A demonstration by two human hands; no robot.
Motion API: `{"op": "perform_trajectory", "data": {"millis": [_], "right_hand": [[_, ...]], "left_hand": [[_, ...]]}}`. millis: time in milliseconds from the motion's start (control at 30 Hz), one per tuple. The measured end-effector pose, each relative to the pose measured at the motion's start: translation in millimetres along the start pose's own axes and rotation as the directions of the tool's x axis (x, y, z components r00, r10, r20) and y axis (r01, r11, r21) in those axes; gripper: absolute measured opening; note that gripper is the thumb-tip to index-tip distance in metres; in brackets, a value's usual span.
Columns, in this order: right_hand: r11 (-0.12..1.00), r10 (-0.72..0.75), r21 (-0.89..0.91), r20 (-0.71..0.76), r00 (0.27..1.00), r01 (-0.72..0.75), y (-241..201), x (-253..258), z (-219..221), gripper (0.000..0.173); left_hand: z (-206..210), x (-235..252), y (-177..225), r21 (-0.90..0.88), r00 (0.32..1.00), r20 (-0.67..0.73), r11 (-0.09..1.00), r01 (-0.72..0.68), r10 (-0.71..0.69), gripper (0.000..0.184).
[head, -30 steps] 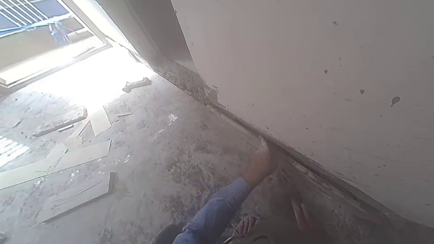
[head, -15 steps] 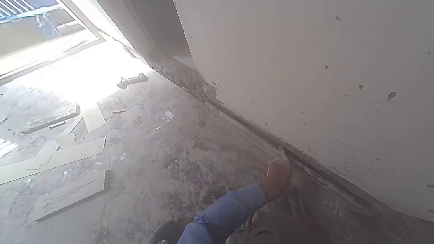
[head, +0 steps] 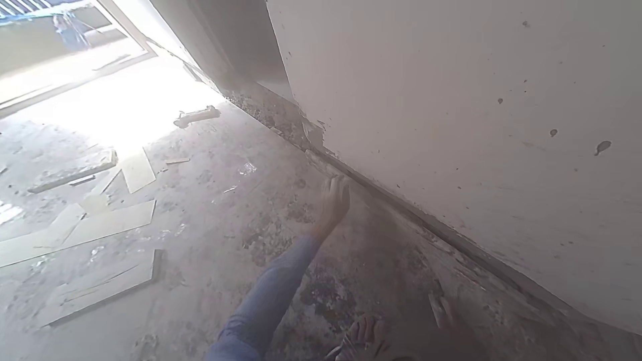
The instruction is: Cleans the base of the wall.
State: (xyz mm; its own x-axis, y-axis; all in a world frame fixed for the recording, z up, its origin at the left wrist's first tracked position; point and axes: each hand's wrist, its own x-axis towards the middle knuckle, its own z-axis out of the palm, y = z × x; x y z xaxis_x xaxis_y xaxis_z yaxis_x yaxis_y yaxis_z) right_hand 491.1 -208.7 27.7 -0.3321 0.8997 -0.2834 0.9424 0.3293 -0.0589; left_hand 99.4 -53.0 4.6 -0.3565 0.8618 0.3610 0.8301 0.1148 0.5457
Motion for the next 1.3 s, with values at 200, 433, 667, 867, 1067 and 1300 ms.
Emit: {"op": "perform_trajectory", "data": {"millis": [200, 433, 667, 867, 1067, 1300], "right_hand": [[0.993, 0.028, 0.107, 0.245, 0.969, -0.056, 6.0, 11.8, 0.8, 0.056], [0.996, 0.011, 0.083, 0.22, 0.976, -0.03, 15.6, 22.2, 21.8, 0.053], [0.997, 0.01, 0.072, 0.214, 0.977, -0.026, 15.0, 23.7, 16.2, 0.054], [0.994, 0.0, 0.102, 0.224, 0.975, -0.024, 5.9, 27.2, 0.7, 0.05], [0.994, 0.019, 0.099, 0.278, 0.96, -0.049, 1.9, 31.6, -4.4, 0.051], [0.991, 0.062, 0.089, 0.335, 0.94, -0.097, -4.2, 35.6, -12.7, 0.051]], "left_hand": [[-39.0, 87.0, -92.6, 0.028, 0.973, -0.029, 0.973, 0.229, -0.228, 0.06], [-22.1, 98.4, -95.5, 0.127, 0.976, 0.123, 0.978, 0.167, -0.182, 0.086], [-19.0, 100.5, -115.6, 0.067, 0.956, 0.154, 0.968, 0.243, -0.25, 0.096], [-12.9, 118.1, -132.9, -0.519, 0.918, 0.09, 0.768, 0.375, -0.387, 0.073], [-1.2, 134.3, -144.1, -0.787, 0.852, 0.148, 0.462, 0.409, -0.502, 0.042], [2.4, 138.7, -148.4, -0.796, 0.879, 0.151, 0.471, 0.379, -0.452, 0.043]]}}
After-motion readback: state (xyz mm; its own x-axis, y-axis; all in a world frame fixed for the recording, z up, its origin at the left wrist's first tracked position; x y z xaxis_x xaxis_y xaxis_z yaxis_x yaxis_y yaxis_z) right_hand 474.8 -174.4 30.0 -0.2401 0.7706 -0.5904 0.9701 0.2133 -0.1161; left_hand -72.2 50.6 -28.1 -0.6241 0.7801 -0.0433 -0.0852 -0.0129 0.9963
